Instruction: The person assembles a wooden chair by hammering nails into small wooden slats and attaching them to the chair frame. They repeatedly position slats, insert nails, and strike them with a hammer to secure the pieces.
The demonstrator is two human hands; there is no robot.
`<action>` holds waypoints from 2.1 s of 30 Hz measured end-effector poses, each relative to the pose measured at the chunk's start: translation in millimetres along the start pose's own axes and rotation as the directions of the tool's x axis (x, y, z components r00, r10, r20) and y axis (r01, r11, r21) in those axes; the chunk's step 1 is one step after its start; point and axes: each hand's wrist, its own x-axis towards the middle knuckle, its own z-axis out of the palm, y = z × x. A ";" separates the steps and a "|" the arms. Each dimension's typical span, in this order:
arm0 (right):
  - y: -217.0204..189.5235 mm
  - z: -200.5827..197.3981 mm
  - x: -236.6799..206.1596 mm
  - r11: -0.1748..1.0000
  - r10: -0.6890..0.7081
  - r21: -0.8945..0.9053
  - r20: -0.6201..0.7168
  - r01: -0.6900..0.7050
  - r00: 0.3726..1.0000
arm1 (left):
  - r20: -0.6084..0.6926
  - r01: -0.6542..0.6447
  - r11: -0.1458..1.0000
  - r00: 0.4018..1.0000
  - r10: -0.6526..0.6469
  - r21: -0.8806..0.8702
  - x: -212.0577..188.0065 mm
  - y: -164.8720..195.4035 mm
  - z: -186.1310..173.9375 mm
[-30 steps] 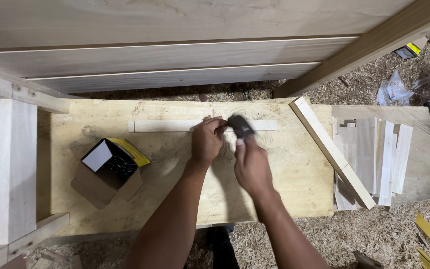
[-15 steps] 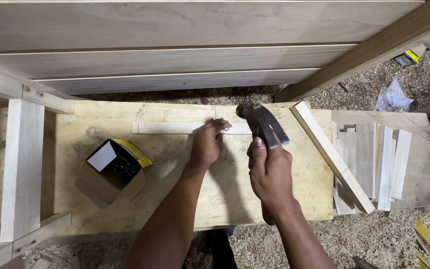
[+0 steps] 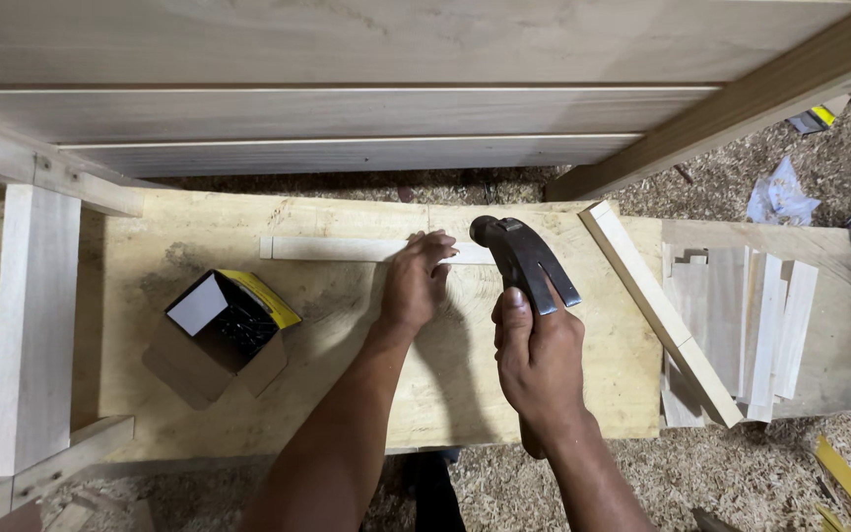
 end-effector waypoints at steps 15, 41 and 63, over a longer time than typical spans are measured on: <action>57.0 46.7 12.7 0.979 0.089 -0.195 0.101 -0.068 0.991 | 0.034 0.030 0.992 0.999 -0.026 -0.125 0.9 7.3 -9.3; 56.4 28.2 17.1 0.998 -0.027 -0.059 -0.014 0.026 1.000 | 0.034 0.118 0.965 0.993 -0.114 -0.233 2.5 5.6 -8.3; 117.9 61.8 -26.2 0.945 0.324 -0.066 0.064 -0.319 0.944 | 0.117 -0.170 0.951 0.983 0.144 0.259 12.4 8.8 -34.7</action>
